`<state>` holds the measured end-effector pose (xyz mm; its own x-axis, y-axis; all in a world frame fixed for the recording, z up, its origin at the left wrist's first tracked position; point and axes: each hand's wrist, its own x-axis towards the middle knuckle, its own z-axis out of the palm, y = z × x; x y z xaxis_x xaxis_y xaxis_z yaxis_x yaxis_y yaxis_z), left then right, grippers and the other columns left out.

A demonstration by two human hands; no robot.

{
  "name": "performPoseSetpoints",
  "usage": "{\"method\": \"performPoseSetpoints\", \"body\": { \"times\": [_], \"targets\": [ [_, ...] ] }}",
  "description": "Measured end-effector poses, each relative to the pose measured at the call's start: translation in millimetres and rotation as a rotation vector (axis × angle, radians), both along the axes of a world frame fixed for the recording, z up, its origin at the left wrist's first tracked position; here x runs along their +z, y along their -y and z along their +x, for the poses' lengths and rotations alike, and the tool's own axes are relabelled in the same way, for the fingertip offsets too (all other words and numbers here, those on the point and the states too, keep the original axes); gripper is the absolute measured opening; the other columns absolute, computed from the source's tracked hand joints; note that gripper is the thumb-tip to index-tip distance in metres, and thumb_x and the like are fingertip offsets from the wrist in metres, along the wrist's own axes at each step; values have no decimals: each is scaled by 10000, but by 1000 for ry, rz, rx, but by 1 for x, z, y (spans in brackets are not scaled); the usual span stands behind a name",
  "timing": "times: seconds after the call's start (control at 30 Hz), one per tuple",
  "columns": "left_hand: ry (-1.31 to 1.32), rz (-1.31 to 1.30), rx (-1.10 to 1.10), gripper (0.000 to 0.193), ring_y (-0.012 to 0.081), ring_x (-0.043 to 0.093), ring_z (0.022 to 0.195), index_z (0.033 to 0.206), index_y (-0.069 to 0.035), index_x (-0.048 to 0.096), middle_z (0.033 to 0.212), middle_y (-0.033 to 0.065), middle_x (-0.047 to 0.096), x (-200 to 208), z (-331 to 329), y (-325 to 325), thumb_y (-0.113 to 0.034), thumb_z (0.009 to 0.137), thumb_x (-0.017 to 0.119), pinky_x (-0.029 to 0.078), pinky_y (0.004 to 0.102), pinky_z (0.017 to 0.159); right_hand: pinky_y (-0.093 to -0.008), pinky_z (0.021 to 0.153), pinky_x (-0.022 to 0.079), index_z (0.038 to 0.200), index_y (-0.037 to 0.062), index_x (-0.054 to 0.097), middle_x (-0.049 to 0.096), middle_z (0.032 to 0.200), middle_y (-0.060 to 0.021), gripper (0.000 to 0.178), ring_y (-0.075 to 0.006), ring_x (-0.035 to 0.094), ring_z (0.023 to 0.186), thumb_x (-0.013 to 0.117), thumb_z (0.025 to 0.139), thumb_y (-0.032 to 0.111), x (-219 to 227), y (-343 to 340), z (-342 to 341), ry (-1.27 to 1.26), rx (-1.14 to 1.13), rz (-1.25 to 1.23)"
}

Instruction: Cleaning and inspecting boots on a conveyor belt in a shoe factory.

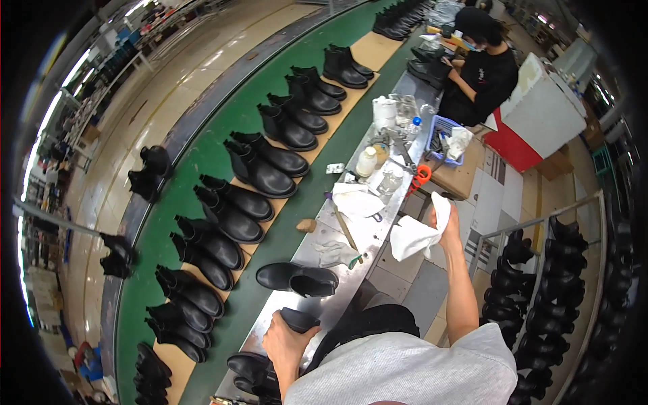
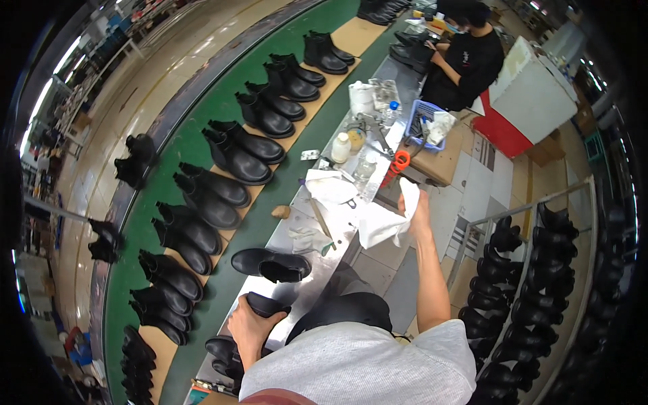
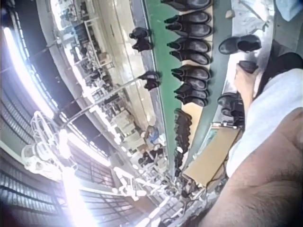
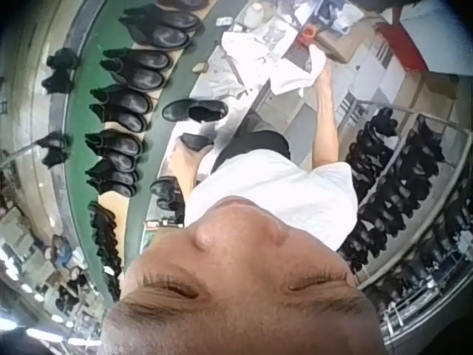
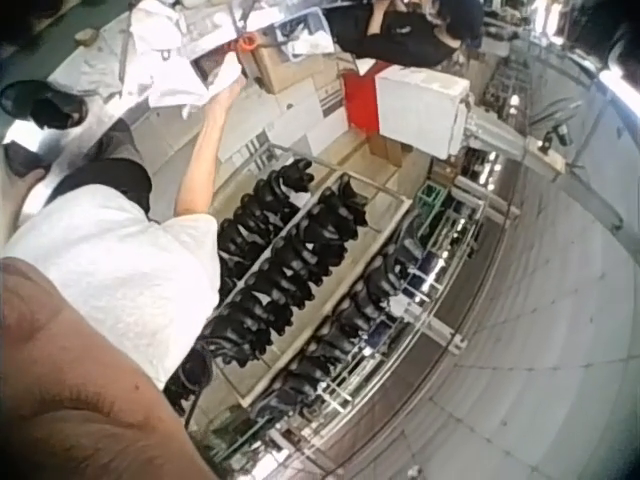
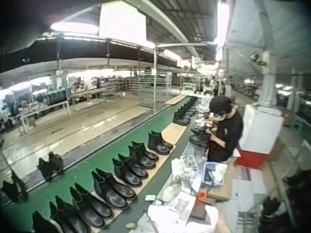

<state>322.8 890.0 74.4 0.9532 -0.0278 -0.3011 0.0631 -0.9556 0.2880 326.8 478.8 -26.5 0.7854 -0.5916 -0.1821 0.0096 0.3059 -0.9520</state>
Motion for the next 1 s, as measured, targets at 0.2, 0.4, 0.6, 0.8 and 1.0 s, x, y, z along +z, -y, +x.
{"method": "performPoseSetpoints", "body": {
  "times": [0.2, 0.4, 0.6, 0.8, 1.0],
  "targets": [
    [-5, 90, 40, 807, 376, 628, 744, 968, 16, 527, 771, 200, 640, -1, 10, 2, -453, 397, 854, 493, 429, 677, -315, 662, 458, 913, 32, 675, 597, 740, -145, 174, -296, 600, 715, 573, 787, 94, -24, 56, -25, -387, -180, -1027],
    [-7, 200, 192, 848, 381, 611, 842, 977, 23, 505, 837, 226, 633, -4, 17, 18, -496, 395, 838, 480, 443, 726, -315, 633, 446, 858, 4, 654, 586, 818, -128, 298, -267, 595, 758, 486, 636, -99, 13, 111, 15, -197, -174, -1100],
    [-79, 350, 256, 851, 389, 612, 862, 1004, 36, 520, 866, 225, 638, 1, 28, 62, -442, 384, 853, 488, 438, 741, -307, 594, 418, 845, -4, 569, 510, 754, -123, 312, -273, 545, 726, 459, 589, -145, -2, 180, 34, -34, -278, -1347],
    [-68, 425, 277, 866, 386, 612, 870, 994, 40, 506, 867, 222, 637, -10, 36, 82, -452, 373, 855, 489, 440, 741, -339, 601, 413, 851, 10, 572, 458, 724, -124, 187, -283, 510, 676, 528, 674, -30, -3, 217, 60, 6, -278, -1491],
    [-79, 429, 310, 846, 387, 611, 863, 948, 29, 501, 867, 222, 633, -12, 37, 87, -450, 351, 861, 490, 438, 738, -295, 650, 458, 1003, 40, 562, 531, 816, -56, 233, -177, 530, 785, 557, 840, 207, -59, 231, 108, 374, 115, 16]
  ]
}}
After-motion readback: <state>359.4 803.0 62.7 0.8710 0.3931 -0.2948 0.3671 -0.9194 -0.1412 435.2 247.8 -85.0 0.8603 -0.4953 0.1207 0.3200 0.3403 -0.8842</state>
